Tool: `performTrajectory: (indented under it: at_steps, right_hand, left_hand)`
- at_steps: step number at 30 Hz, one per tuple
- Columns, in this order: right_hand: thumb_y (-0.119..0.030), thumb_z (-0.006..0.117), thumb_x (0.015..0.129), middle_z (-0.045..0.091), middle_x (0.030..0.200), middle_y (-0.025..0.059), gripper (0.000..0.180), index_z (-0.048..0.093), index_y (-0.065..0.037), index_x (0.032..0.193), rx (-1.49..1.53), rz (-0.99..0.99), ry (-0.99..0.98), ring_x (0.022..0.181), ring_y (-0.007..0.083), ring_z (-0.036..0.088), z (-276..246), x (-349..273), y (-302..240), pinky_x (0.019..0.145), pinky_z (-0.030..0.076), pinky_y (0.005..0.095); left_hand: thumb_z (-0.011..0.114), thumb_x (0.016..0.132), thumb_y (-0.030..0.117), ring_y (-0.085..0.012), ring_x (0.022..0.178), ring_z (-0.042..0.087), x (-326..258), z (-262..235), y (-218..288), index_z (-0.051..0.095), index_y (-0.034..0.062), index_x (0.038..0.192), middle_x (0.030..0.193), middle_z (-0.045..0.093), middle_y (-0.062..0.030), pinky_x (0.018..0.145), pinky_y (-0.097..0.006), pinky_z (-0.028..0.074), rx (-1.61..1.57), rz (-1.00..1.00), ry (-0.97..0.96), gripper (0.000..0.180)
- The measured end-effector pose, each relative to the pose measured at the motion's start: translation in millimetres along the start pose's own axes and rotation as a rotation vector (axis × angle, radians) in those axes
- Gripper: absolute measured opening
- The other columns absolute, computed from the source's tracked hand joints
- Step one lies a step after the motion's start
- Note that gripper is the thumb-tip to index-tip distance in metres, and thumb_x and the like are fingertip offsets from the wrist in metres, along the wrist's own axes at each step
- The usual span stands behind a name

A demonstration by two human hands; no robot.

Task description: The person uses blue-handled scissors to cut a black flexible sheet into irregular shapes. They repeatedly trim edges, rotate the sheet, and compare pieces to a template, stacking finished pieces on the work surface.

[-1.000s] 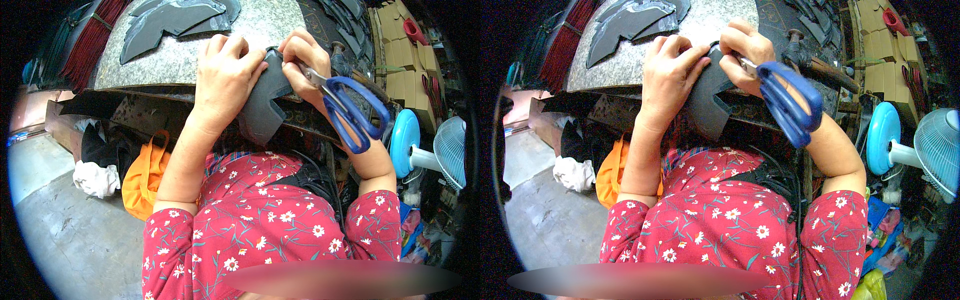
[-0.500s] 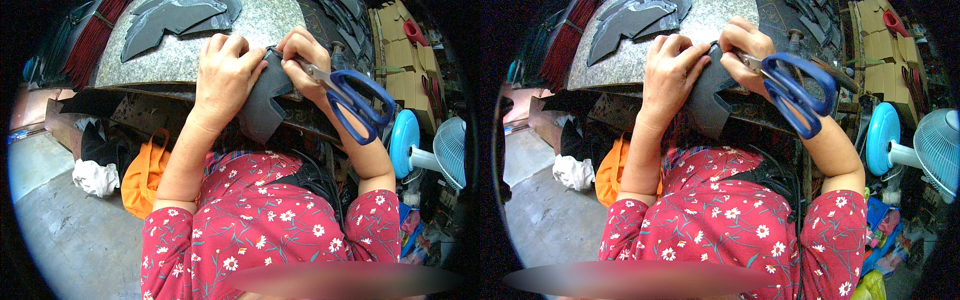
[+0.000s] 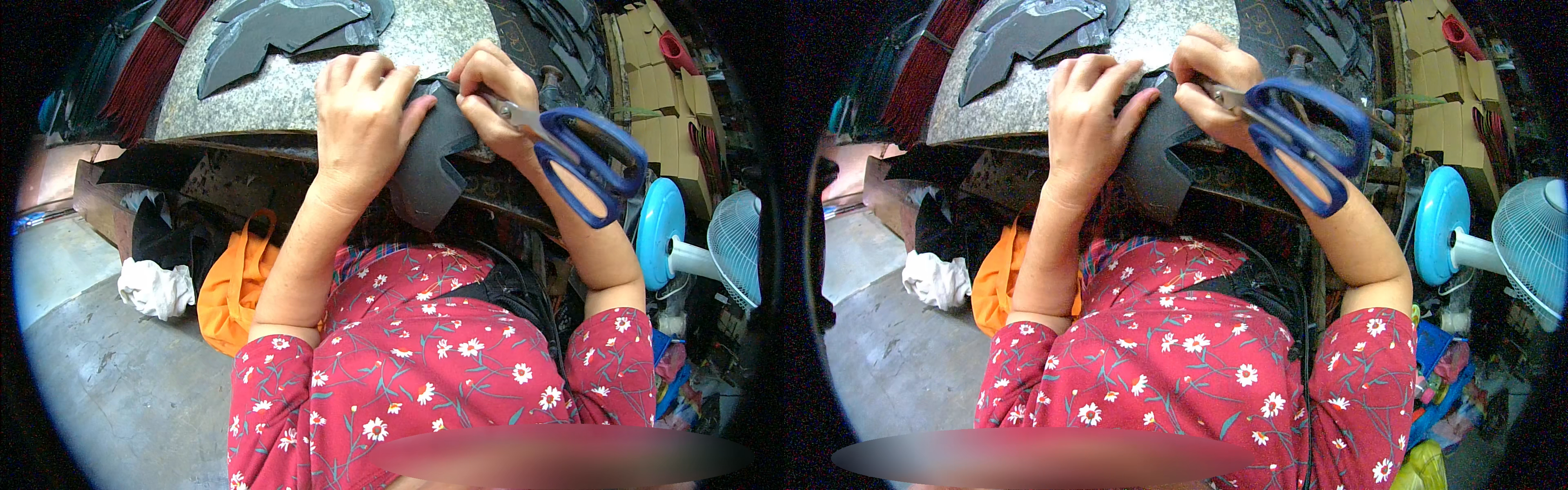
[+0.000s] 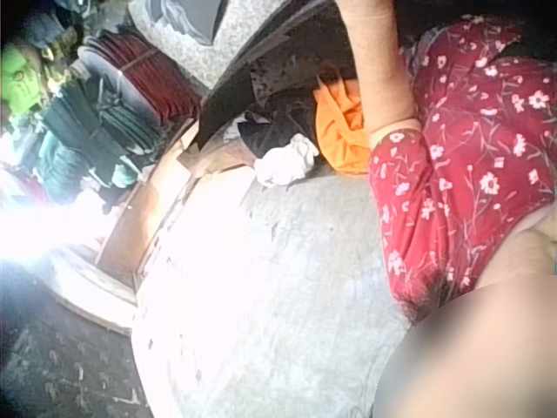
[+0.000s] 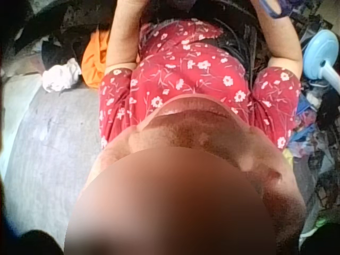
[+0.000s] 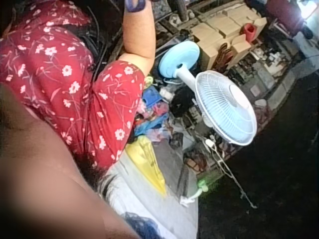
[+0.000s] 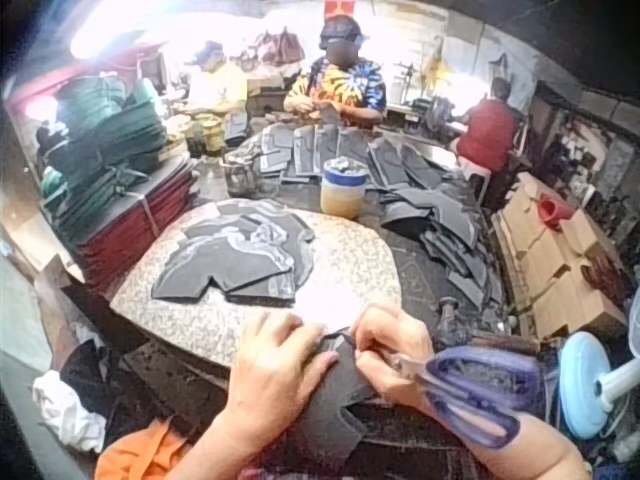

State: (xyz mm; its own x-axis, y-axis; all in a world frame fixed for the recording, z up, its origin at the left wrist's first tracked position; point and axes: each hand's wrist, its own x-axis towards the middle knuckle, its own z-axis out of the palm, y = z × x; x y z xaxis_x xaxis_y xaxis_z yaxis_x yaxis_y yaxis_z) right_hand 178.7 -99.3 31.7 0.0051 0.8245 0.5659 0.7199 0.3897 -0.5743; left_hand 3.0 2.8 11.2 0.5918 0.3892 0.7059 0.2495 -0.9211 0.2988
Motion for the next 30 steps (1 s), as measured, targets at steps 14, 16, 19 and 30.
performTrajectory:
  at_steps: [14, 16, 19, 30]
  right_hand:
    - [0.002, 0.054, 0.082, 0.06, 0.103, 0.0087, 0.007, 0.053, -0.004, 0.085, 0.345, 0.223, 0.068, 0.081, 0.0103, 0.054, -3, -5, 2, 0.076, 0.046, 0.0244]
    - [0.003, 0.055, 0.081, 0.061, 0.101, 0.0092, 0.008, 0.052, -0.004, 0.084, 0.307, 0.178, 0.044, 0.08, 0.0116, 0.054, -2, -3, 2, 0.075, 0.046, 0.0251]
    - [0.004, 0.056, 0.077, 0.061, 0.096, 0.0107, 0.01, 0.052, -0.003, 0.082, 0.142, 0.033, 0.001, 0.08, 0.0146, 0.056, 0, 2, 3, 0.075, 0.046, 0.026]
    - [0.002, 0.056, 0.082, 0.06, 0.101, 0.0083, 0.007, 0.053, -0.003, 0.086, 0.392, 0.244, 0.028, 0.075, 0.01, 0.052, -1, 1, 0, 0.069, 0.044, 0.0235]
  left_hand:
    - [0.078, 0.074, 0.021, -0.0246, 0.092, 0.056, -2, -1, 0, 0.07, 0.0162, 0.086, 0.086, 0.06, 0.0005, 0.088, -0.042, 0.043, -0.061, 0.056, -0.006, 0.015]
    - [0.078, 0.074, 0.021, -0.0249, 0.092, 0.056, -2, 0, -1, 0.07, 0.0156, 0.086, 0.087, 0.06, 0.0, 0.087, -0.043, 0.043, -0.068, 0.052, -0.011, 0.015]
    - [0.078, 0.075, 0.021, -0.0253, 0.092, 0.056, -3, 1, -1, 0.071, 0.0144, 0.087, 0.087, 0.06, -0.0008, 0.088, -0.043, 0.043, -0.08, 0.048, -0.002, 0.016]
    - [0.079, 0.075, 0.022, -0.0255, 0.091, 0.057, -6, -1, -2, 0.071, 0.0144, 0.085, 0.087, 0.062, -0.0004, 0.088, -0.043, 0.043, -0.085, 0.044, 0.007, 0.015]
